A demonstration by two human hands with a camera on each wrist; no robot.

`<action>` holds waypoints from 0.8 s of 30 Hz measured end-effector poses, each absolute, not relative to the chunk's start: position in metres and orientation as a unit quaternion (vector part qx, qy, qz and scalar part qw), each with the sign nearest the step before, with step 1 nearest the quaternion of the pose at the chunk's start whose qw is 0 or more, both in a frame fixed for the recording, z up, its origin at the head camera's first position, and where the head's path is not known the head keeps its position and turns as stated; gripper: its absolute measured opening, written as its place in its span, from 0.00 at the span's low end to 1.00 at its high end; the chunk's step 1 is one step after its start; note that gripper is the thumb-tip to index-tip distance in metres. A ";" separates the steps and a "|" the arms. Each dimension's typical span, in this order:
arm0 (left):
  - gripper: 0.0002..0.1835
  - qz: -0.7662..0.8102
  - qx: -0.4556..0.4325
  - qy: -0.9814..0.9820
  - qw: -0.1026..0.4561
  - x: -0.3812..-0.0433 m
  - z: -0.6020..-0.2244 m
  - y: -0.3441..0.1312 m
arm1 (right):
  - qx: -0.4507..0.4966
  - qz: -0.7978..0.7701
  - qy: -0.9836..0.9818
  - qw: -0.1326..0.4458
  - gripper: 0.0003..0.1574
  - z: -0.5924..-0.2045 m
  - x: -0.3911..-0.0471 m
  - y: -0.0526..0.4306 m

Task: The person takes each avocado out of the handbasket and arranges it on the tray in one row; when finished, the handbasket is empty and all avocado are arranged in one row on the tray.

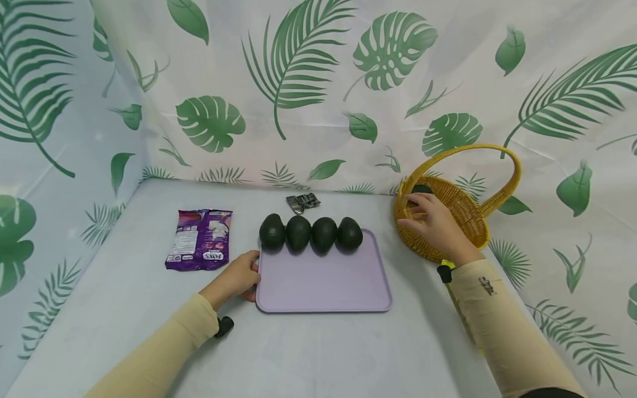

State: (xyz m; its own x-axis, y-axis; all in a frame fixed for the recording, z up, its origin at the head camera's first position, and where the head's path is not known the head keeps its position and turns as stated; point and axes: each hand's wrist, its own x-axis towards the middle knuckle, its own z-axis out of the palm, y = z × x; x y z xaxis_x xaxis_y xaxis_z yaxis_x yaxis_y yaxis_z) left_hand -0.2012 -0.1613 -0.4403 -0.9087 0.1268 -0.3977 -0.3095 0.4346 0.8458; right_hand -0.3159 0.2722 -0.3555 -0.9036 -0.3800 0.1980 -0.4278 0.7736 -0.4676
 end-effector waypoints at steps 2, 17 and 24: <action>0.38 0.529 -0.056 0.821 0.206 -0.201 -0.440 -0.161 | 0.192 0.258 -0.946 0.044 0.39 -0.350 -0.319 0.280; 0.38 0.537 -0.061 0.818 0.198 -0.202 -0.444 -0.164 | 0.105 0.206 -0.972 -0.050 0.53 -0.338 -0.393 0.321; 0.38 0.543 -0.062 0.814 0.197 -0.203 -0.442 -0.162 | 0.063 0.164 -0.976 -0.129 0.55 -0.336 -0.424 0.329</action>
